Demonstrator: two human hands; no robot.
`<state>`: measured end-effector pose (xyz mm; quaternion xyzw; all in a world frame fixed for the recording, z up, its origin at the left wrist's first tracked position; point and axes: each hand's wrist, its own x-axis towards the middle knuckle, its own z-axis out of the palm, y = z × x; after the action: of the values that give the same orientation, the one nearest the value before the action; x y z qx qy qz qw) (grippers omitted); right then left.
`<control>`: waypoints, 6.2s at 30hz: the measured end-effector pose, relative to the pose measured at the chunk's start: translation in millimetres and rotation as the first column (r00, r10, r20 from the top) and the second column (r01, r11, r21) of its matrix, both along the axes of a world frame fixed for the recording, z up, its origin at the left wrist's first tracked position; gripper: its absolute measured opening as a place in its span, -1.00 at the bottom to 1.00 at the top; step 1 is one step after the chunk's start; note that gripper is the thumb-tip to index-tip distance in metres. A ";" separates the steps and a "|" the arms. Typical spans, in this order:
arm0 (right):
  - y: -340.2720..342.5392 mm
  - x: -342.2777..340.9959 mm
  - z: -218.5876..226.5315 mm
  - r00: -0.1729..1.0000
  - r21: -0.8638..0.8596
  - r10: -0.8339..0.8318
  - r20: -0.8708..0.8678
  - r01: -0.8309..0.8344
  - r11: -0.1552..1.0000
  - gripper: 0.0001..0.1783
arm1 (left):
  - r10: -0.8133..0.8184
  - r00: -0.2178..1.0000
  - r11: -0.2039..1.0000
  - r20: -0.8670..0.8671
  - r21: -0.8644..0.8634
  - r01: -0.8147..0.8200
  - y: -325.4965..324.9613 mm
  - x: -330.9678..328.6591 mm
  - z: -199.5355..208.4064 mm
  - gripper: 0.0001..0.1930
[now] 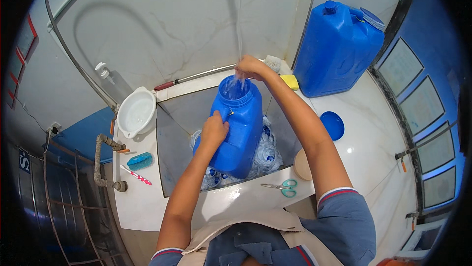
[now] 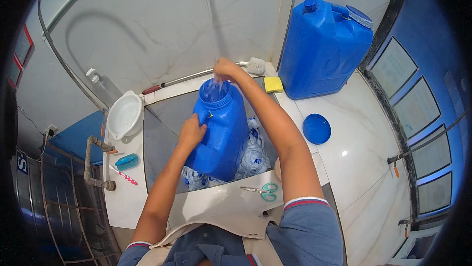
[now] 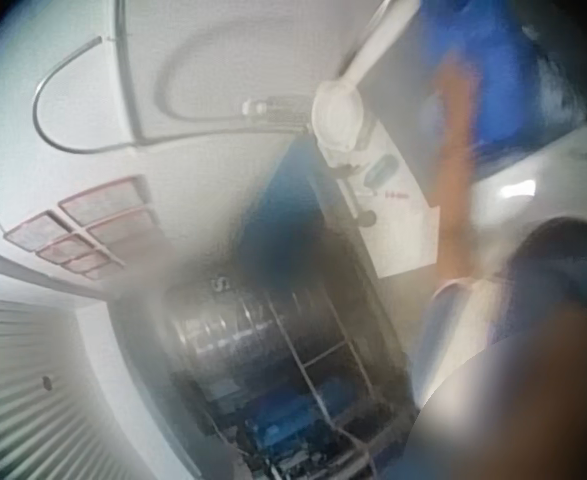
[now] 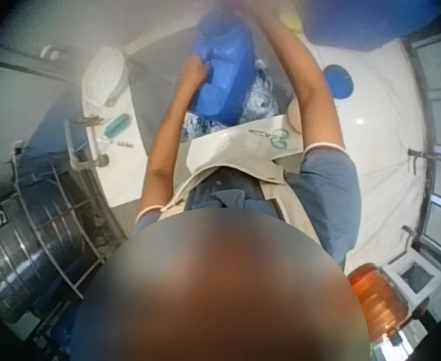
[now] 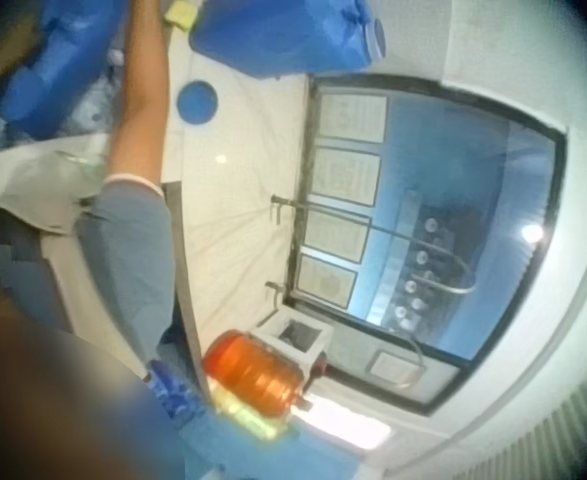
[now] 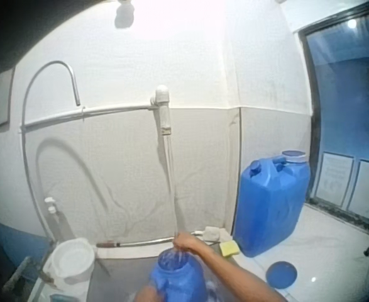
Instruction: The person cleans a blue plastic container with a sponge and water, then seals the necks of two large water jugs with plastic wrap and a heat gun. The person also uses scissors to trim excess plastic from the container's opening.
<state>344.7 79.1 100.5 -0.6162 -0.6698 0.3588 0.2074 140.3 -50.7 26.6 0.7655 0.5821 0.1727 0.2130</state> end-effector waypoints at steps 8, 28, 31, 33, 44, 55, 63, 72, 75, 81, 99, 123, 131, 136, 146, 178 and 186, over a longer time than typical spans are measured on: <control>-8.6 -0.3 11.5 0.845 -0.310 -0.256 -0.469 0.114 0.944 -0.84 | 0.092 0.980 0.988 0.179 0.110 -0.112 -4.1 -37.8 -23.4 -0.60; -14.8 4.3 33.8 0.821 -0.240 -0.175 -0.544 0.048 0.970 -0.85 | -0.451 0.871 0.836 -0.194 0.250 0.488 99.2 43.7 0.7 -0.54; -21.2 5.5 26.4 0.878 -0.184 -0.129 -0.461 0.048 0.982 -0.80 | -0.412 0.874 0.885 -0.259 0.115 0.451 92.2 40.6 9.8 -0.52; -20.6 10.5 2.2 0.975 -0.077 -0.002 -0.220 -0.015 0.997 -0.69 | -0.371 0.881 0.926 -0.294 -0.048 0.374 87.1 37.3 17.4 -0.52; -105.9 -20.9 -88.3 0.836 0.708 -0.208 0.508 -0.267 0.654 -0.27 | 0.108 0.770 0.992 0.629 -0.015 -0.127 -16.2 -69.4 -64.1 -0.57; -92.7 -68.8 111.9 0.948 0.949 -0.300 0.108 -0.008 0.315 -0.45 | 0.728 0.093 0.685 0.679 -0.725 -0.072 -33.3 -191.1 -105.5 -0.41; -65.3 -49.2 133.6 0.870 0.695 -0.379 0.316 0.060 0.716 -0.57 | 0.672 -0.233 0.739 0.703 -0.615 0.275 -139.1 -163.8 -38.6 -0.41; -31.7 -1.5 126.5 0.962 0.840 -0.244 0.122 0.031 0.541 -0.63 | 0.323 -0.162 0.926 0.932 -0.347 -0.149 -113.0 -209.2 15.5 -0.45; -35.6 -24.2 123.5 0.814 0.714 -0.457 0.359 0.076 0.696 -0.60 | 0.485 -0.269 0.864 0.832 -0.504 -0.002 -143.3 -190.5 -7.6 -0.51; -69.6 -68.0 144.6 0.867 0.709 -0.457 0.200 0.194 0.678 -0.55 | 0.416 -0.089 0.886 0.905 -0.426 -0.183 -154.0 -251.2 67.3 -0.49; -59.2 -46.9 137.7 0.937 0.786 -0.348 0.037 0.188 0.589 -0.53 | 0.337 -0.098 0.917 0.936 -0.350 -0.191 -90.1 -237.5 25.5 -0.47; -35.0 41.4 -93.1 0.906 0.390 -0.419 -0.057 0.406 0.827 -0.53 | 0.330 0.307 0.896 0.893 -0.193 -0.399 -81.7 -213.2 128.7 -0.59; -115.4 -38.9 -219.4 0.852 0.861 -0.451 0.268 -0.002 0.509 -0.54 | -0.185 0.578 0.935 0.795 0.323 -0.144 -20.3 -154.0 171.6 -0.52; -122.8 -61.9 -238.3 0.771 0.922 -0.543 0.333 -0.146 0.359 -0.54 | 0.363 0.081 0.672 0.928 -0.200 -0.713 22.6 -261.0 21.9 -0.72; -133.5 -70.7 -244.2 0.747 0.925 -0.554 0.367 -0.230 0.302 -0.55 | 0.365 -0.361 0.739 0.858 -0.503 -0.448 41.5 -340.5 -48.5 -0.93; -148.2 -51.6 -233.5 0.894 0.880 -0.394 0.213 -0.001 0.474 -0.54 | 0.327 -0.373 0.646 0.868 -0.494 -0.582 62.0 -378.9 -38.4 -0.68; -146.5 -56.6 -223.9 0.979 0.730 -0.170 -0.112 0.197 0.655 -0.52 | 0.345 -0.316 0.627 0.884 -0.467 -0.623 59.2 -376.4 -41.4 -0.63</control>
<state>288.0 -67.4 -123.4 -0.5382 -0.6883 0.0458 0.4843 -236.1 8.5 -14.8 0.0982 0.4920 0.7784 0.3774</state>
